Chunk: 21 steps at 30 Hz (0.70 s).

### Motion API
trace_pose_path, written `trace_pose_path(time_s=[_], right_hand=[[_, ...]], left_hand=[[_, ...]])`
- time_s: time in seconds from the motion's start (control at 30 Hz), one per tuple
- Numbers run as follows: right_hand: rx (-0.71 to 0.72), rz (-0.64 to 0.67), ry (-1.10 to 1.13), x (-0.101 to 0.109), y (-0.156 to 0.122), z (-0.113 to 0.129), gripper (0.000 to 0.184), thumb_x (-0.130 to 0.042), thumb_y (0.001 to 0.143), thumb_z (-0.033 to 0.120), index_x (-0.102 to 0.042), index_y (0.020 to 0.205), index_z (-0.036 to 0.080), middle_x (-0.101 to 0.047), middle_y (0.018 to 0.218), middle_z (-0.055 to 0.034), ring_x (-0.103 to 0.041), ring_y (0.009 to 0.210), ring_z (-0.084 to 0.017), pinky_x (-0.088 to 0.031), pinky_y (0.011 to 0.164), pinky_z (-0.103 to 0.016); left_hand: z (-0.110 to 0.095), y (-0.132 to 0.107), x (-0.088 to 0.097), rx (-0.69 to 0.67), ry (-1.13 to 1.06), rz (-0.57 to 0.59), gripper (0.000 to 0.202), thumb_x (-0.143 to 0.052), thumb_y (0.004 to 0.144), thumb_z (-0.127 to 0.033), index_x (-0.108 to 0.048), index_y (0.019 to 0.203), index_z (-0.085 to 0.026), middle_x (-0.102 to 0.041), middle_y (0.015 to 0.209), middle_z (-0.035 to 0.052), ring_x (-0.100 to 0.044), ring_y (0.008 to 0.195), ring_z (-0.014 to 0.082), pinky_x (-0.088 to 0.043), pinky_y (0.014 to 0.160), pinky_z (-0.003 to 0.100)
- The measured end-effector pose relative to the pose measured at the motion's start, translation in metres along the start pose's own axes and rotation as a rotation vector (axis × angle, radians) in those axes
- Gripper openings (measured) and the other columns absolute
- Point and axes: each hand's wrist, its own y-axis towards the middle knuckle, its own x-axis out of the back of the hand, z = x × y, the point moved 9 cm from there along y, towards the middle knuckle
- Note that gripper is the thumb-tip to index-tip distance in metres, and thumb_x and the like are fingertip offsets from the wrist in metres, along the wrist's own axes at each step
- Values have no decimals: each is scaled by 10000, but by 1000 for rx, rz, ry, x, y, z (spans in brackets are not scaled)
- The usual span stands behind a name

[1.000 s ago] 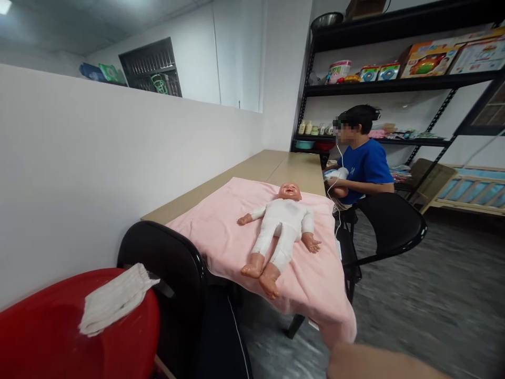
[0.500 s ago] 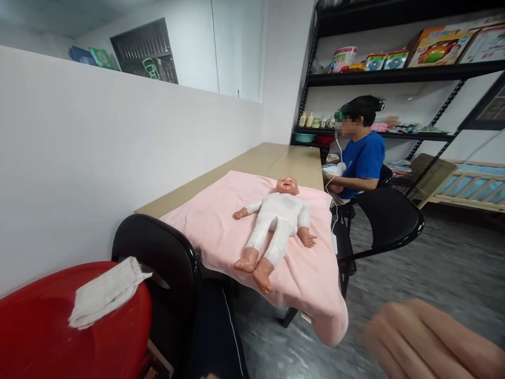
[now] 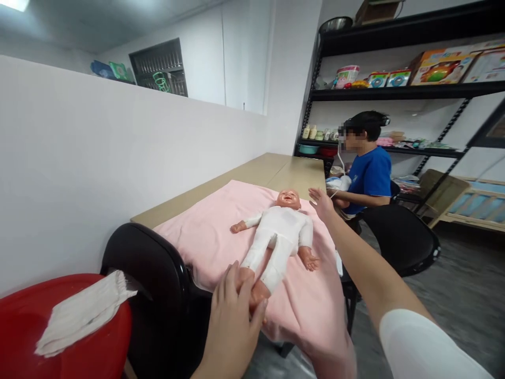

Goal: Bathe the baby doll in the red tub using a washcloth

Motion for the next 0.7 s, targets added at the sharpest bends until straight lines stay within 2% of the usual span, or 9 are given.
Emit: trace_pose_path(time_s=[0.1,0.23,0.3,0.4,0.5,0.6,0.7], right_hand=[[-44,26,-8,-27,42,-21,397,-441,1150,506,-700,997,248,-810,1342,-95,-665,1374,-243,-454,1256,-468],[-175,131,-16,-52,68,-56,552,-368,1179,577,-707,979,190,-818,1141,-196,-759,1134,-309,-558,1127,-514],[-267,190,-3,-59,67,-73,638,-302,1179,643,-720,1064,175,-810,1154,-225,-771,1115,-338,-584,1090,-544],[-364,240,23,-60,57,-90,789,-202,1140,751,-728,1250,174,-792,1272,-259,-767,1192,-390,-595,1079,-604],[-391,309,50,-60,42,-95,886,-163,1099,806,-728,1335,165,-760,1368,-292,-750,1271,-415,-592,1090,-630],[-364,396,71,-62,25,-93,912,-215,1054,873,-748,1311,179,-747,1406,-294,-745,1286,-433,-588,1093,-649],[-190,427,72,-64,15,-79,902,-232,1061,867,-784,1220,172,-740,1396,-323,-746,1277,-422,-589,1073,-607]], left_hand=[[-9,24,-4,52,-37,154,459,-682,1044,-468,-764,1456,-283,-336,1872,143,-292,1735,433,-319,1379,664],[-20,46,-17,82,-49,331,637,-701,981,-683,-775,1452,-261,-357,1859,177,-272,1737,471,-252,1386,715],[-24,55,-23,99,-39,377,710,-675,970,-739,-755,1491,-263,-350,1863,175,-268,1735,483,-233,1387,726],[-30,65,-31,137,12,444,785,-690,965,-722,-676,1600,-261,-300,1881,186,-247,1738,496,-215,1393,722],[-34,73,-36,147,46,455,813,-717,965,-669,-618,1659,-256,-323,1865,213,-326,1708,480,-315,1367,682],[-36,77,-38,155,58,401,694,-705,982,-629,-702,1565,-253,-400,1821,225,-451,1631,463,-421,1301,657],[-37,78,-40,149,82,357,633,-713,975,-619,-754,1478,-237,-473,1766,231,-512,1567,473,-472,1241,670]])
